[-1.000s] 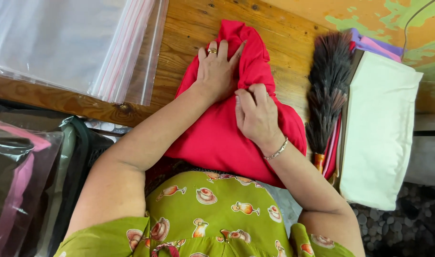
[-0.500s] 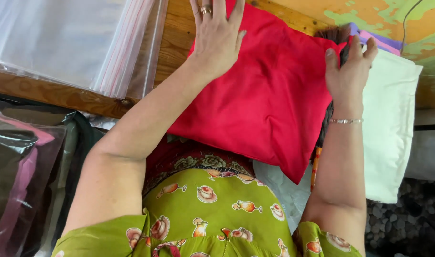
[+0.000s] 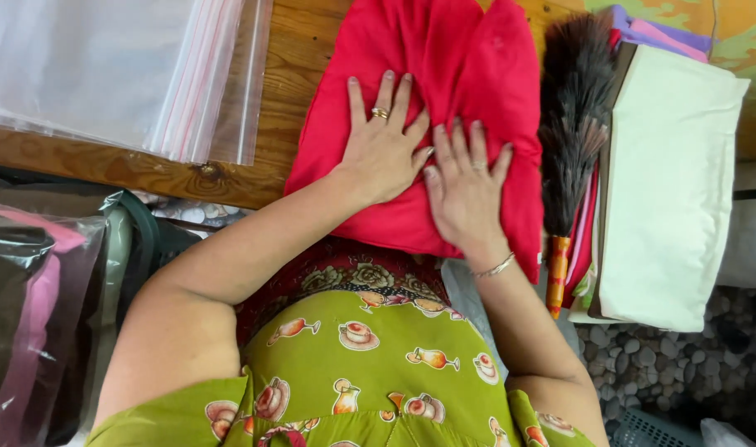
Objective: Dusting a pink fabric item with a feather duster and smoothing it out by hand on a wooden surface.
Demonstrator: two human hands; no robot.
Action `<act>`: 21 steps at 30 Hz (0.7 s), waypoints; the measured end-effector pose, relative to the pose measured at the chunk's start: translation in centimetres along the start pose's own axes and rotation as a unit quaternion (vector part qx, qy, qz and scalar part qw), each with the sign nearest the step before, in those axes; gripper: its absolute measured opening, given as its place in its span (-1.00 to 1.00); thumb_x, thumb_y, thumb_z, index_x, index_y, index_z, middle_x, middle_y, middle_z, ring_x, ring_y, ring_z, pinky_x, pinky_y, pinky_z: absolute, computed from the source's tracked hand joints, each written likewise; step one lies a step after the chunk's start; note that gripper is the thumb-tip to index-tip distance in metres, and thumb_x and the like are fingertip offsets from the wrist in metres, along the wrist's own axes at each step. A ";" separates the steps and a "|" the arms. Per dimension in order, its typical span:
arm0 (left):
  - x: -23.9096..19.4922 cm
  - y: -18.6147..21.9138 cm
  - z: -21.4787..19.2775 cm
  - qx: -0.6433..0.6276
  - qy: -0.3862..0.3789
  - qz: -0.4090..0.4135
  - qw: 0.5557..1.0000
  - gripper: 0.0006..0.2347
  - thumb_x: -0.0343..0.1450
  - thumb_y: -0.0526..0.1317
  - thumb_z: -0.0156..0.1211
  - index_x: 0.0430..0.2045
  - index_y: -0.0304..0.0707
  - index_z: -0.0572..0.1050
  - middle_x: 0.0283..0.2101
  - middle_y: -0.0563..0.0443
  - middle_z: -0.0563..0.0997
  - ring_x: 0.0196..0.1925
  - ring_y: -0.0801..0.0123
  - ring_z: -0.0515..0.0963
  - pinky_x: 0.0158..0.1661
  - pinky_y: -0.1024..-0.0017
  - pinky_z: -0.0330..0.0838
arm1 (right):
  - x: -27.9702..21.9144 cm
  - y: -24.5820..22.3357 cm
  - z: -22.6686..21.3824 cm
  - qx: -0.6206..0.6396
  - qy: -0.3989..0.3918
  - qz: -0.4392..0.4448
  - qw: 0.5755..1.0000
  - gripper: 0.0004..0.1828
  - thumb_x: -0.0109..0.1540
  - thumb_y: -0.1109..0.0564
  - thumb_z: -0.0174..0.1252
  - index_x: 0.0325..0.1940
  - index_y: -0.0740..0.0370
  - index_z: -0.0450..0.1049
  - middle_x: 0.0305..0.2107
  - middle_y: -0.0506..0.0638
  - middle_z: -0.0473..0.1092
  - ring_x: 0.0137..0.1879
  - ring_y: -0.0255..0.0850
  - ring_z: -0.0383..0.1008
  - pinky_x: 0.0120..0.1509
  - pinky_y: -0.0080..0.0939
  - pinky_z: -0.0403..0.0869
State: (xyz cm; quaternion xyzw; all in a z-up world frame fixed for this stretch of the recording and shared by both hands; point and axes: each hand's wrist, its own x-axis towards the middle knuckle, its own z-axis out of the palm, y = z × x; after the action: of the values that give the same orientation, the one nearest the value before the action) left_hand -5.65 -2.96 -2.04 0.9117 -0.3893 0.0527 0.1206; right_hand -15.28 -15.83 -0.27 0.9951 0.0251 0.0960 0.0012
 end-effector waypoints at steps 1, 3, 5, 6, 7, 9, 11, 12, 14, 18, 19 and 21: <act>0.4 -0.5 -1.0 0.001 0.000 0.004 1.000 -0.52 0.39 0.08 -0.21 0.17 -0.08 0.26 0.32 -0.39 0.03 0.36 -0.21 -0.09 0.16 -0.42 -0.39 | 0.6 1.9 -0.1 0.000 0.002 0.004 1.000 -0.44 0.32 -0.08 -0.27 0.38 0.17 0.09 0.26 0.13 0.16 0.42 0.07 -0.06 0.33 0.45 -0.15; 0.3 -1.6 -2.9 0.025 -0.104 -0.081 0.991 -0.44 0.38 0.28 -0.45 0.27 0.20 -0.01 0.38 -0.15 -0.09 0.36 -0.26 -0.32 0.12 -0.45 -0.50 | 1.5 5.2 0.0 0.004 -0.055 0.175 0.983 -0.43 0.31 -0.17 -0.27 0.40 -0.07 0.03 0.31 0.29 -0.05 0.39 0.32 -0.34 0.20 0.66 -0.35; 0.1 -2.7 -2.1 0.022 -0.068 -0.109 0.991 -0.36 0.36 0.31 -0.30 0.31 0.08 -0.02 0.34 -0.28 -0.25 0.35 -0.29 -0.38 0.14 -0.46 -0.50 | 0.7 6.8 -0.6 0.008 -0.043 0.202 0.978 -0.39 0.31 -0.17 -0.20 0.41 0.07 0.05 0.32 0.27 -0.13 0.38 0.33 -0.34 0.24 0.60 -0.22; 0.1 -3.1 -1.8 0.017 -0.030 -0.136 0.990 -0.26 0.34 0.34 -0.16 0.35 -0.04 -0.02 0.31 -0.42 -0.41 0.34 -0.32 -0.44 0.15 -0.47 -0.51 | 0.4 7.8 -1.0 0.010 -0.029 0.229 0.973 -0.35 0.32 -0.16 -0.13 0.41 0.20 0.07 0.33 0.26 -0.20 0.37 0.35 -0.33 0.28 0.54 -0.10; -0.6 -3.1 -2.1 0.016 -0.029 -0.139 0.990 -0.26 0.34 0.34 -0.16 0.35 -0.04 -0.02 0.31 -0.42 -0.41 0.34 -0.32 -0.44 0.15 -0.47 -0.51 | -0.3 7.2 -1.6 0.009 -0.030 0.226 0.974 -0.35 0.32 -0.16 -0.13 0.41 0.20 0.07 0.33 0.26 -0.20 0.37 0.35 -0.33 0.28 0.54 -0.10; -1.8 -2.9 -2.7 0.033 0.072 -0.130 0.988 -0.31 0.46 0.26 0.01 0.38 -0.16 0.04 0.33 -0.35 -0.39 0.36 -0.32 -0.35 0.15 -0.51 -0.37 | -2.0 6.3 -2.9 0.029 0.067 0.200 0.977 -0.38 0.36 0.04 -0.03 0.38 0.43 -0.04 0.25 0.47 -0.09 0.38 0.31 -0.08 0.40 0.20 0.04; -3.5 -2.5 -3.5 -0.010 0.070 -0.146 0.987 -0.35 0.46 0.23 -0.10 0.34 -0.20 0.07 0.32 -0.41 -0.27 0.34 -0.39 -0.28 0.14 -0.50 -0.34 | -3.4 5.5 -0.7 0.006 0.049 0.211 0.976 -0.36 0.34 0.00 -0.04 0.35 0.46 0.00 0.03 0.45 0.08 0.12 0.34 0.10 0.17 0.26 0.16; -4.1 -2.2 -4.0 -0.053 0.068 -0.156 0.984 -0.39 0.46 0.21 -0.20 0.29 -0.24 0.10 0.31 -0.46 -0.16 0.32 -0.45 -0.20 0.13 -0.49 -0.30 | -4.1 5.1 0.3 -0.019 0.034 0.227 0.973 -0.34 0.31 -0.05 -0.06 0.32 0.50 0.03 -0.19 0.44 0.25 -0.14 0.38 0.27 -0.05 0.32 0.27; -3.9 -0.7 -1.2 -0.052 0.047 -0.145 0.987 -0.41 0.43 0.18 -0.12 0.28 -0.18 0.11 0.30 -0.51 -0.15 0.31 -0.49 -0.19 0.14 -0.47 -0.29 | -4.0 1.7 1.6 0.105 0.079 0.207 0.970 -0.42 0.31 0.05 -0.10 0.30 0.50 0.03 -0.11 0.45 0.21 -0.02 0.35 0.23 0.07 0.24 0.25; -3.1 2.2 4.4 0.124 0.053 -0.109 0.985 -0.56 0.46 -0.10 -0.21 0.29 -0.11 0.17 0.39 -0.21 -0.20 0.36 -0.34 -0.18 0.25 -0.34 -0.20 | -3.8 -5.3 0.8 0.242 0.190 0.026 0.951 -0.50 0.31 0.16 -0.09 0.28 0.46 0.05 -0.03 0.41 0.18 0.01 0.25 0.24 0.14 0.13 0.32; -2.7 2.1 4.4 0.124 0.053 -0.108 0.985 -0.56 0.46 -0.10 -0.21 0.29 -0.11 0.17 0.39 -0.21 -0.20 0.36 -0.34 -0.18 0.25 -0.34 -0.20 | -3.0 -4.9 0.9 0.242 0.190 0.026 0.951 -0.50 0.31 0.16 -0.09 0.28 0.46 0.05 -0.03 0.41 0.18 0.01 0.25 0.24 0.14 0.13 0.32; -2.6 1.6 4.2 0.034 0.066 -0.070 0.995 -0.64 0.41 -0.12 -0.17 0.08 -0.12 0.40 0.38 -0.19 -0.27 0.36 -0.36 -0.25 0.26 -0.38 -0.29 | -1.3 -4.5 1.0 0.012 0.129 0.030 0.991 -0.60 0.20 0.19 0.01 0.14 0.11 0.35 -0.23 0.12 0.25 -0.38 0.08 0.31 -0.45 0.09 0.33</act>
State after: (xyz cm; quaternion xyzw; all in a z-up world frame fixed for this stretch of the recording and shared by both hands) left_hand -8.58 -3.29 -6.32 0.9348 -0.3136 0.1176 0.1183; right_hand -16.61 -11.43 -1.56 0.9747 -0.0037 0.2230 -0.0170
